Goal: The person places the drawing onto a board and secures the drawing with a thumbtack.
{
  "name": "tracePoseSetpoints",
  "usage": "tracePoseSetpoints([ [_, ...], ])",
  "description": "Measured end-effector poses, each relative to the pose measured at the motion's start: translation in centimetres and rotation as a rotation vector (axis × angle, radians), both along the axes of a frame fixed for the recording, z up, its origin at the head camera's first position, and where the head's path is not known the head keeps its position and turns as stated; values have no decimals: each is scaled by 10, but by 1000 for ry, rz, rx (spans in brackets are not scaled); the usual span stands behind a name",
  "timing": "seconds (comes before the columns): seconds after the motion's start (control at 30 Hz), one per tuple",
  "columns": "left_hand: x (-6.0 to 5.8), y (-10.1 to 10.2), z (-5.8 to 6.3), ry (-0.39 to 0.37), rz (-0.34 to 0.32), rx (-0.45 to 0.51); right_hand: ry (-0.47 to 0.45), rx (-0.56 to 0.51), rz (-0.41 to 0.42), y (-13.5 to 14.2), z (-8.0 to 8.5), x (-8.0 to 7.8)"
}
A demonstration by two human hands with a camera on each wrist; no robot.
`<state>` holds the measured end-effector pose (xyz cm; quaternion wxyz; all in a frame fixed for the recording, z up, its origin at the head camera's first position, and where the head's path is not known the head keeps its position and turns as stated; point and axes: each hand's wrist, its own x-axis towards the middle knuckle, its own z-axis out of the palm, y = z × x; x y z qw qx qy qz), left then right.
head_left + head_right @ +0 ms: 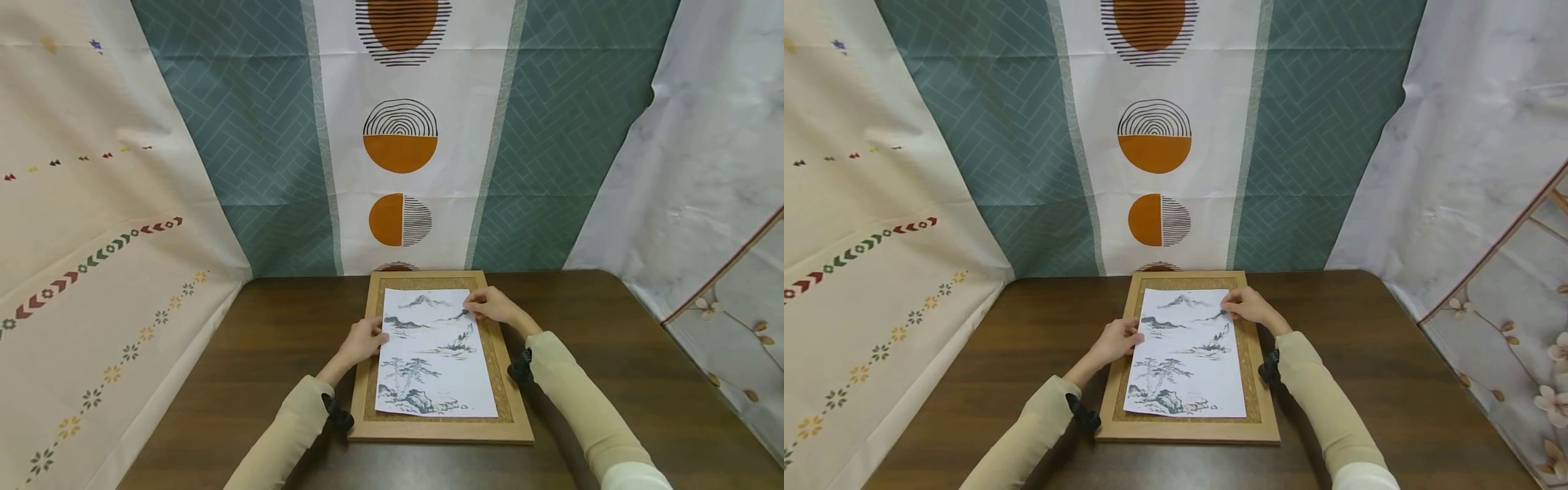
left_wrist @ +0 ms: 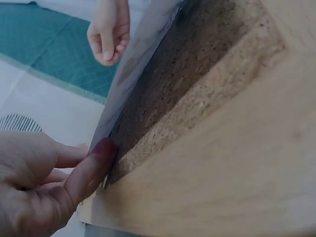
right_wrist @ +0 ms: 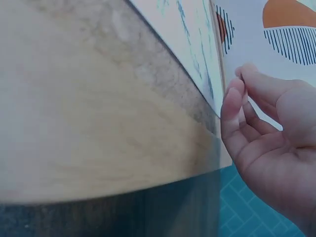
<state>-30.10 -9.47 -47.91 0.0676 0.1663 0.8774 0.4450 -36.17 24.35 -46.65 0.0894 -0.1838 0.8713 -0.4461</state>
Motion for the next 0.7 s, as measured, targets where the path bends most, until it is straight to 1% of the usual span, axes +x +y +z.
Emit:
tracePoseSetpoints([
  [0.13, 3, 3, 2, 73, -11, -89, -16, 23, 1, -3, 2, -2],
  [0.3, 4, 6, 6, 112, -6, -156, -43, 32, 28, -6, 4, -4],
  [0.57, 3, 8, 6, 100, -2, -195, -93, 57, 22, -13, 7, -5],
  [0.7, 4, 9, 6, 96, 23, -215, -80, 90, 41, -16, 9, -6],
])
